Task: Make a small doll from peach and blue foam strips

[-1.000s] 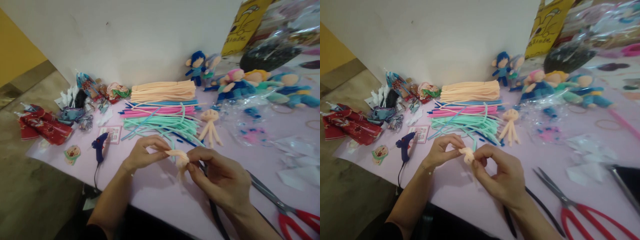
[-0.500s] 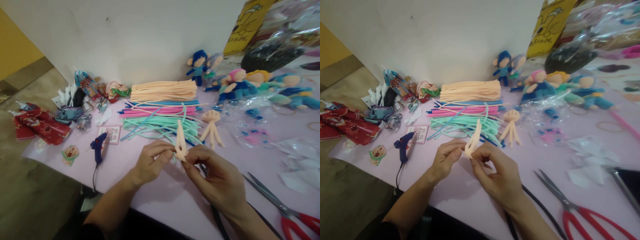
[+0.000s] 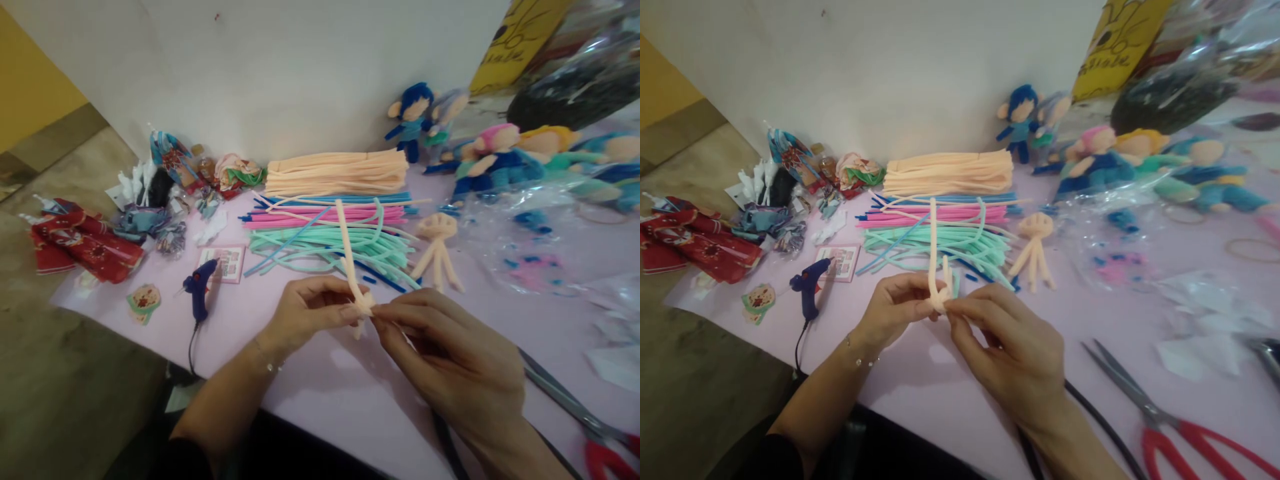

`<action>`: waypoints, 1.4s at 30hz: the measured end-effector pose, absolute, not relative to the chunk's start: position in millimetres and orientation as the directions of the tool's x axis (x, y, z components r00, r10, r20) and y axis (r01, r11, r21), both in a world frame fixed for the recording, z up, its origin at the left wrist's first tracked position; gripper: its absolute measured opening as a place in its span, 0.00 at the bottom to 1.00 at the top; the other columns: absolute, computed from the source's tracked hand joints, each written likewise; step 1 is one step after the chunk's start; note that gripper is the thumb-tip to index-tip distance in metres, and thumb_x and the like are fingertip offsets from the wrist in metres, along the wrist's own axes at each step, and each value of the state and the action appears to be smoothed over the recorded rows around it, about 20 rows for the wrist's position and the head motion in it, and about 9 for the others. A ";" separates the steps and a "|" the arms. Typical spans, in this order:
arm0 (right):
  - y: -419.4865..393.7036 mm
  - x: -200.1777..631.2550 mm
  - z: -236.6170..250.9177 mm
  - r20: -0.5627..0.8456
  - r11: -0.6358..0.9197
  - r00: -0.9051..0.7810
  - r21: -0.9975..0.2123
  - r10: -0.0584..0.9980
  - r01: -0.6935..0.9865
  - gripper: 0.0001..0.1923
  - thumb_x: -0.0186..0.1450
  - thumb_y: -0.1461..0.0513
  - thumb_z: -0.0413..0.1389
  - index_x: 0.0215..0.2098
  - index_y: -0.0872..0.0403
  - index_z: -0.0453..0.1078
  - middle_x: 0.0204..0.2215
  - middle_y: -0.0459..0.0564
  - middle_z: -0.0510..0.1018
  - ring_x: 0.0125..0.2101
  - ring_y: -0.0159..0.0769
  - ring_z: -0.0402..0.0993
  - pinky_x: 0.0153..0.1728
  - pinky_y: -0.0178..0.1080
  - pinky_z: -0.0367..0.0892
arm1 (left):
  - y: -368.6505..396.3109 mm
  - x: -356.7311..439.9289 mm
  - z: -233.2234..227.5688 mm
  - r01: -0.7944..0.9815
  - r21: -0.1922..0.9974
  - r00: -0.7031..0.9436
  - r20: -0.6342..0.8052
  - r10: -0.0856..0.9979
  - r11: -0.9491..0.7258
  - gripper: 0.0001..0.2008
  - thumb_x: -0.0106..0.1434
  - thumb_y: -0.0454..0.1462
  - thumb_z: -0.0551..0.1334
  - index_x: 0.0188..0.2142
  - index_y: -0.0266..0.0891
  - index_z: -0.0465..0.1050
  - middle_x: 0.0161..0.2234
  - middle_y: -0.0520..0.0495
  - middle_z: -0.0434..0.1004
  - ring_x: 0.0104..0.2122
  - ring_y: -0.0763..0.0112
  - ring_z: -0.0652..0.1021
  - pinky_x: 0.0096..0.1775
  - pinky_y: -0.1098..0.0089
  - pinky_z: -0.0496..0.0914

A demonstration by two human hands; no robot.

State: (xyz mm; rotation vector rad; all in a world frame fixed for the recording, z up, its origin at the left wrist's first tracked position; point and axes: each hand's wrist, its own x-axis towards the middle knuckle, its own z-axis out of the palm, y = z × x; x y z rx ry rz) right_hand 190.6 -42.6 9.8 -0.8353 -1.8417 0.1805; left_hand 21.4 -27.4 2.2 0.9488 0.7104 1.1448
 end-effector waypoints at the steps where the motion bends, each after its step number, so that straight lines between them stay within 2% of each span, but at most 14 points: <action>1: -42.6 190.6 8.9 0.767 0.743 -0.193 -0.473 0.612 0.473 0.10 0.68 0.70 0.57 0.37 0.47 0.71 0.29 0.44 0.76 0.19 0.27 0.70 0.17 0.32 0.64 | -27.8 22.0 1.9 -0.418 0.900 0.265 -0.010 0.964 0.124 0.18 0.45 0.44 0.80 0.34 0.39 0.84 0.31 0.48 0.83 0.28 0.73 0.79 0.33 0.70 0.75; 8: -45.3 191.0 5.8 0.787 0.730 -0.189 -0.414 0.587 0.544 0.08 0.69 0.68 0.59 0.39 0.48 0.72 0.29 0.44 0.78 0.18 0.26 0.69 0.17 0.31 0.64 | -27.4 21.5 -1.2 -0.417 0.901 0.199 -0.036 0.979 0.118 0.17 0.44 0.45 0.80 0.29 0.38 0.82 0.29 0.50 0.82 0.30 0.72 0.80 0.38 0.68 0.74; 14: -47.5 190.1 9.8 0.744 0.711 -0.175 -0.499 0.644 0.495 0.10 0.67 0.68 0.59 0.39 0.45 0.73 0.30 0.45 0.79 0.20 0.29 0.72 0.20 0.35 0.69 | -27.1 21.5 -0.6 -0.407 0.900 0.236 -0.062 0.970 0.156 0.19 0.45 0.48 0.79 0.29 0.38 0.80 0.26 0.50 0.81 0.27 0.70 0.79 0.36 0.65 0.74; 18: -48.6 191.6 10.7 0.729 0.715 -0.178 -0.540 0.661 0.445 0.12 0.65 0.69 0.59 0.39 0.43 0.76 0.31 0.46 0.81 0.22 0.33 0.75 0.19 0.37 0.69 | -25.7 21.6 1.6 -0.414 0.880 0.254 -0.134 0.958 0.233 0.20 0.42 0.47 0.78 0.27 0.37 0.77 0.23 0.50 0.80 0.24 0.69 0.78 0.34 0.64 0.74; 20: -47.8 194.5 10.2 0.707 0.698 -0.163 -0.585 0.689 0.413 0.11 0.66 0.68 0.59 0.39 0.44 0.76 0.32 0.48 0.81 0.24 0.36 0.77 0.22 0.39 0.72 | -24.8 20.4 2.7 -0.414 0.868 0.277 -0.167 0.946 0.275 0.20 0.41 0.46 0.78 0.27 0.37 0.76 0.21 0.51 0.79 0.23 0.70 0.77 0.34 0.64 0.73; 23: -43.7 200.3 8.6 0.652 0.644 -0.123 -0.668 0.748 0.373 0.08 0.68 0.65 0.57 0.38 0.45 0.76 0.34 0.50 0.82 0.33 0.41 0.81 0.32 0.42 0.76 | -24.0 17.5 3.7 -0.412 0.853 0.344 -0.179 0.922 0.320 0.18 0.42 0.44 0.78 0.27 0.37 0.76 0.21 0.52 0.77 0.23 0.70 0.77 0.34 0.63 0.74; 25: -39.8 203.2 7.7 0.582 0.600 -0.170 -0.717 0.796 0.354 0.07 0.70 0.62 0.57 0.39 0.45 0.77 0.38 0.50 0.84 0.37 0.43 0.82 0.37 0.43 0.77 | -23.8 15.7 3.4 -0.414 0.848 0.384 -0.167 0.908 0.331 0.17 0.43 0.43 0.77 0.28 0.36 0.76 0.21 0.51 0.76 0.23 0.70 0.77 0.34 0.63 0.74; 27: -36.4 204.4 7.6 0.484 0.547 -0.260 -0.772 0.836 0.324 0.06 0.70 0.58 0.57 0.40 0.46 0.78 0.38 0.50 0.85 0.36 0.42 0.83 0.36 0.42 0.77 | -23.4 14.3 2.4 -0.412 0.847 0.410 -0.156 0.899 0.335 0.17 0.43 0.43 0.78 0.28 0.36 0.76 0.21 0.51 0.76 0.22 0.71 0.76 0.33 0.63 0.73; 30: -33.8 203.3 9.4 0.372 0.463 -0.326 -0.844 0.869 0.272 0.12 0.72 0.54 0.55 0.36 0.48 0.76 0.30 0.48 0.83 0.29 0.38 0.80 0.28 0.37 0.74 | -22.4 12.8 1.6 -0.386 0.856 0.416 -0.170 0.894 0.342 0.18 0.42 0.43 0.78 0.28 0.35 0.78 0.21 0.51 0.76 0.21 0.73 0.75 0.32 0.66 0.72; 33: -32.8 201.7 11.1 0.425 0.504 -0.292 -0.812 0.857 0.295 0.12 0.72 0.56 0.54 0.32 0.48 0.73 0.27 0.47 0.79 0.28 0.37 0.77 0.27 0.37 0.71 | -21.3 11.6 3.0 -0.341 0.871 0.399 -0.206 0.893 0.353 0.19 0.41 0.44 0.79 0.27 0.35 0.78 0.20 0.51 0.76 0.21 0.74 0.75 0.31 0.67 0.72; 38: -31.9 200.4 10.4 0.617 0.666 -0.256 -0.650 0.744 0.367 0.07 0.71 0.64 0.54 0.34 0.47 0.70 0.29 0.46 0.78 0.31 0.38 0.76 0.31 0.39 0.70 | -20.3 9.7 5.3 -0.275 0.884 0.407 -0.248 0.879 0.377 0.19 0.41 0.44 0.79 0.25 0.34 0.77 0.19 0.52 0.75 0.20 0.75 0.75 0.31 0.67 0.71; 42: -32.2 199.0 10.3 0.669 0.702 -0.249 -0.581 0.700 0.412 0.07 0.71 0.65 0.54 0.35 0.47 0.69 0.29 0.47 0.77 0.30 0.39 0.76 0.31 0.41 0.70 | -19.8 9.9 4.8 -0.249 0.890 0.443 -0.246 0.862 0.382 0.18 0.41 0.44 0.79 0.24 0.35 0.77 0.19 0.52 0.76 0.21 0.74 0.75 0.32 0.66 0.71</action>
